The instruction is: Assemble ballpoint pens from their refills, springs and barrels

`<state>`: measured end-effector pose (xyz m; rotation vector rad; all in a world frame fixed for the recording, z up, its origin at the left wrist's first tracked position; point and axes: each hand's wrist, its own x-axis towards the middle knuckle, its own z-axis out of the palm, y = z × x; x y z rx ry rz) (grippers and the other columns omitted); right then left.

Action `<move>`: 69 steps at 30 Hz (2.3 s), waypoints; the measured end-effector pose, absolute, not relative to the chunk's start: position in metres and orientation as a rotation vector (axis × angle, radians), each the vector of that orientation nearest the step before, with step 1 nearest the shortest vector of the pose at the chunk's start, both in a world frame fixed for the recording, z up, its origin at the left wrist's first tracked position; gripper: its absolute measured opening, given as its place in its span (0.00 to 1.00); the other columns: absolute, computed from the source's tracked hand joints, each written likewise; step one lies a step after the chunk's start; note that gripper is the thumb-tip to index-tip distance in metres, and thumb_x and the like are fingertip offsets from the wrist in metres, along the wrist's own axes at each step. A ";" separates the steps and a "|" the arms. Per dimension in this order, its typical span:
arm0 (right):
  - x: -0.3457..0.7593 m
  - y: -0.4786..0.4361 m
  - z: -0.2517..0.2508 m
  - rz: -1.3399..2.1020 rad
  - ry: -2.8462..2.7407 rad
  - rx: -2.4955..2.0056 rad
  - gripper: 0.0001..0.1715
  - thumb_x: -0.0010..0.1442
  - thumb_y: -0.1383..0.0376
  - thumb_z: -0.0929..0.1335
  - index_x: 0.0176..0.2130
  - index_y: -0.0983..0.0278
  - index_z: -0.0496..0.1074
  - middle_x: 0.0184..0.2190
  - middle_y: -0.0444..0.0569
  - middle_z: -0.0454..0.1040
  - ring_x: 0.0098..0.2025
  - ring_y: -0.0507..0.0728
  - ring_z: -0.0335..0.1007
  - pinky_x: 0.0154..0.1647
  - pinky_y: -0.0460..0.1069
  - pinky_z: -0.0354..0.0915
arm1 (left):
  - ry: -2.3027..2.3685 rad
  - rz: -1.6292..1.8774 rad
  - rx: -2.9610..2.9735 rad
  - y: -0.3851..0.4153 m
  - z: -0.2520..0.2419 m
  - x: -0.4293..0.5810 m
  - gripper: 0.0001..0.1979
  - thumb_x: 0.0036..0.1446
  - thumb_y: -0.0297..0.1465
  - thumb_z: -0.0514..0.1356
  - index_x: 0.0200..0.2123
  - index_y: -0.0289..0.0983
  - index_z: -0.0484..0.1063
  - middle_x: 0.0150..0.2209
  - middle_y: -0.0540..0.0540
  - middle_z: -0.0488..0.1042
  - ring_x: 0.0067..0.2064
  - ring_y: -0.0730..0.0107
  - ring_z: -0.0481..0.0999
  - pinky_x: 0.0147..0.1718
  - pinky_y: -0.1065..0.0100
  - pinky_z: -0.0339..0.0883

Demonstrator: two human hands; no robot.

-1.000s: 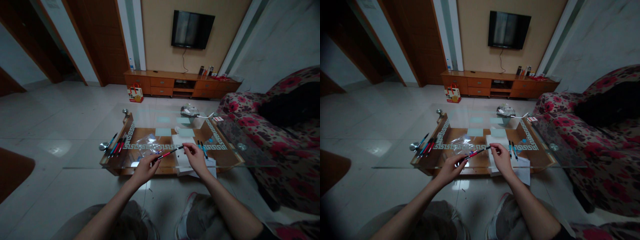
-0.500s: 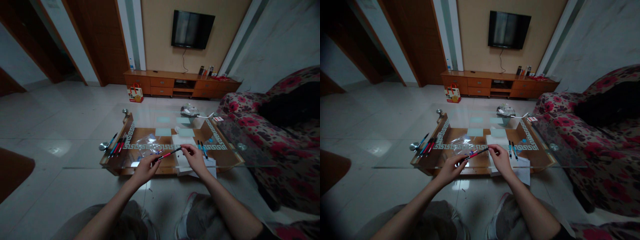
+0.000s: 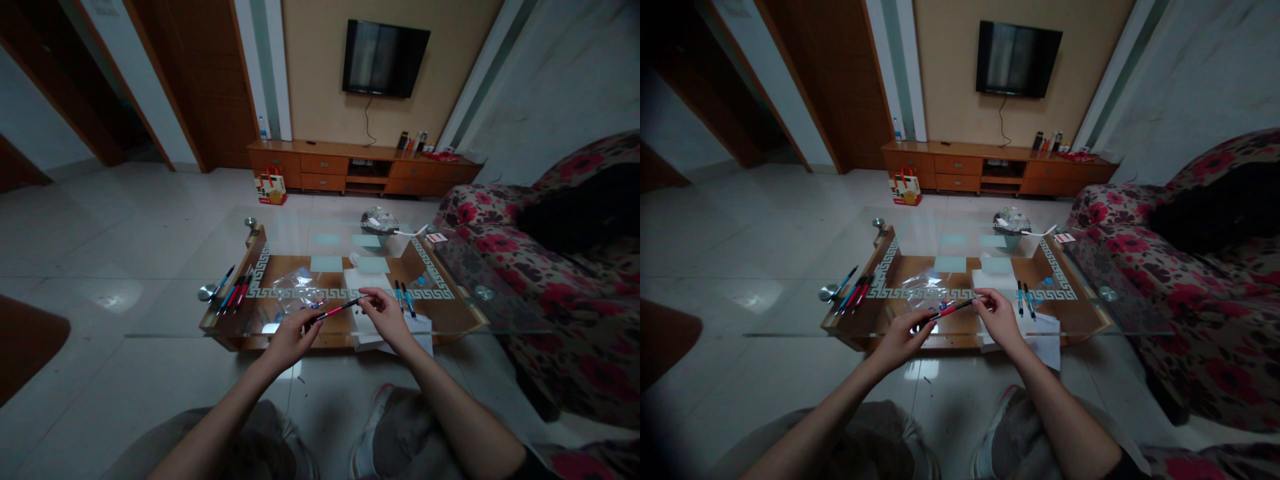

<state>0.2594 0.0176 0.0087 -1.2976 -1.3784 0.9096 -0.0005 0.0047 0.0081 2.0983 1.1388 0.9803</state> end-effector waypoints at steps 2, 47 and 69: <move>0.259 0.018 0.006 0.943 -1.373 -1.287 0.23 0.57 0.54 0.71 0.48 0.63 0.74 0.32 0.49 0.77 0.33 0.56 0.73 0.35 0.50 0.69 | 1.136 0.977 2.102 0.005 0.008 0.000 0.12 0.64 0.33 0.57 0.47 0.38 0.75 0.39 0.44 0.79 0.36 0.68 0.76 0.39 0.67 0.69; 0.252 0.010 0.013 1.137 -1.571 -1.280 0.16 0.56 0.57 0.72 0.41 0.64 0.78 0.36 0.51 0.80 0.36 0.56 0.74 0.37 0.50 0.68 | 1.018 0.987 2.145 0.012 -0.003 -0.006 0.12 0.66 0.30 0.56 0.50 0.40 0.75 0.46 0.43 0.79 0.47 0.63 0.77 0.49 0.63 0.70; 0.253 0.005 0.007 1.316 -1.576 -1.251 0.21 0.57 0.54 0.72 0.45 0.65 0.79 0.36 0.52 0.81 0.37 0.58 0.77 0.41 0.53 0.72 | 0.955 0.946 2.194 0.012 -0.003 -0.012 0.14 0.65 0.31 0.57 0.51 0.42 0.76 0.46 0.43 0.80 0.46 0.63 0.80 0.45 0.64 0.73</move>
